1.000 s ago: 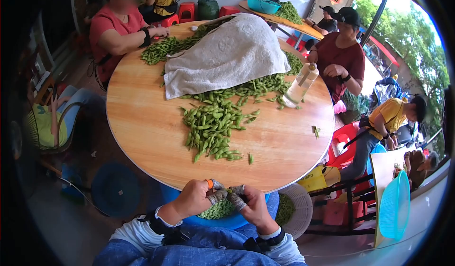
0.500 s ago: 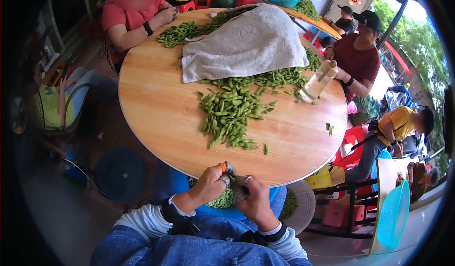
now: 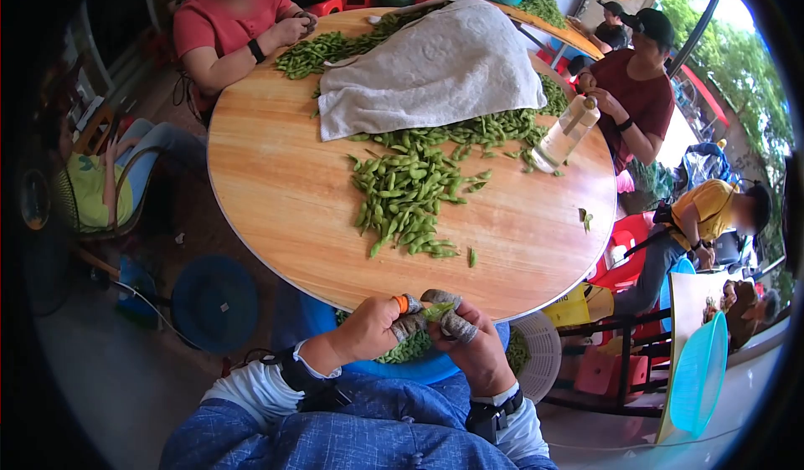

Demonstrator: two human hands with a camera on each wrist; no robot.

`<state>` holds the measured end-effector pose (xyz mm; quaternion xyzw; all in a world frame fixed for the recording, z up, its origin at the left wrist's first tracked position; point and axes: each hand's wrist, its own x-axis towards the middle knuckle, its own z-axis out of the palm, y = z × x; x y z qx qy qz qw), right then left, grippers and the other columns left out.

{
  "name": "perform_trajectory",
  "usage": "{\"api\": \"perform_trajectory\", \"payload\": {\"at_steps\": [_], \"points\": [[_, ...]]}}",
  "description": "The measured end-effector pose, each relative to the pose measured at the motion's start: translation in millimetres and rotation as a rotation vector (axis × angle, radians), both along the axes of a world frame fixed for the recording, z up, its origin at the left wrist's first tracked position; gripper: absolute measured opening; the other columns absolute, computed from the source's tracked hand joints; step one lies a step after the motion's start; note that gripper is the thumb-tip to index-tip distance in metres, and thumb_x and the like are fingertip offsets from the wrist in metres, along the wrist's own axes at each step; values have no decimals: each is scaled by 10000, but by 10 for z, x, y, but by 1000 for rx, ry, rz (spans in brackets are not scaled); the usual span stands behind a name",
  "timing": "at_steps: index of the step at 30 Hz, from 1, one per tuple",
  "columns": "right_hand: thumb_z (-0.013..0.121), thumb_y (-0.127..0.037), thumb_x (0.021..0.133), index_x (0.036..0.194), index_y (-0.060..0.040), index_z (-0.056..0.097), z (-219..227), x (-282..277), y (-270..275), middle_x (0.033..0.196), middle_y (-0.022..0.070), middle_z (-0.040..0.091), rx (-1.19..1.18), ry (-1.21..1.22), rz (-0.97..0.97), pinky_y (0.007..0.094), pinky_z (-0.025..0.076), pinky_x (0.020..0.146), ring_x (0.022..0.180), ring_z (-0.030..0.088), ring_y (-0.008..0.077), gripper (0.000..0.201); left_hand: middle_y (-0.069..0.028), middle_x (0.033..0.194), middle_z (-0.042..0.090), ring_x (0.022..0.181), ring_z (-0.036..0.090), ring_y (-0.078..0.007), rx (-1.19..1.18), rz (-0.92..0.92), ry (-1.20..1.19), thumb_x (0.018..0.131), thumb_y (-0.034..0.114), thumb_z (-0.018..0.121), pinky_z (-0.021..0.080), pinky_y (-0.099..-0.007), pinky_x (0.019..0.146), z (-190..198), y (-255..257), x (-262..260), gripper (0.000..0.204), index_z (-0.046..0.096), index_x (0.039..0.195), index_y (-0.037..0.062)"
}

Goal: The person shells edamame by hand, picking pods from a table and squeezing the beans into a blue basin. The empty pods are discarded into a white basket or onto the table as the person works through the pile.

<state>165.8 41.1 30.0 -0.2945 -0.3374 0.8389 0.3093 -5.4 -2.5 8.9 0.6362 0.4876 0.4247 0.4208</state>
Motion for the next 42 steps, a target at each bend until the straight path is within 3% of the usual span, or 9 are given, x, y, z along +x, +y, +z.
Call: {"api": "perform_trajectory", "payload": {"at_steps": [4,7,13,21,22,29,33,36,42], "points": [[560,-157,799,1011,-21,555,-97,57,19,849,15,580,45,21,57,153,351,549,680,487,50,252,-50,746,584,708,538,-105,2,-45,-1,798,79,533,426,-241,652,7,-18,35,160,552,929,-11],[565,-138,796,993,-18,561,-119,58,-1,858,11,588,115,-27,48,154,346,546,670,481,44,231,-15,659,536,587,487,-74,-109,-109,-276,787,64,542,390,-215,539,9,-10,75,131,550,907,12],[597,-108,773,978,-7,563,-140,57,-20,900,20,598,162,51,40,199,412,667,773,532,79,231,53,512,346,412,276,-42,-791,-347,-1069,846,126,449,218,-193,399,-141,-44,39,74,521,840,112],[573,-83,790,982,2,558,-207,52,42,924,36,598,245,33,19,232,420,756,837,544,108,211,52,517,329,423,284,-50,-827,-401,-1307,865,171,432,221,-193,398,-261,6,53,107,522,845,118],[567,-79,793,979,4,558,-190,50,53,919,38,598,247,-16,17,230,421,752,834,544,106,203,53,536,344,433,292,-45,-806,-370,-1316,864,149,440,222,-187,401,-278,1,55,95,527,863,112],[549,-47,801,964,44,550,-176,35,19,879,49,600,495,-299,-54,233,430,729,806,546,110,186,-13,661,561,584,513,-77,-276,128,-321,738,128,639,396,-224,503,-143,53,114,155,560,813,18],[546,-52,804,964,53,550,-179,-6,8,878,54,600,515,-368,-108,230,428,726,803,543,113,192,-68,572,562,520,503,-115,-91,268,447,755,191,622,408,-258,513,196,13,38,213,563,742,-14],[545,-54,805,971,50,549,-182,-7,0,877,54,600,560,-356,-76,229,427,724,797,541,110,196,-50,596,558,548,479,-93,-153,7,-2,781,209,598,403,-250,521,15,45,17,223,559,774,-11],[583,-118,790,957,22,570,-68,-5,-5,874,33,605,394,-202,19,228,428,730,805,548,102,218,70,671,473,638,396,-20,-239,-155,-372,840,239,537,357,-193,540,-14,73,3,229,550,827,10]]}}
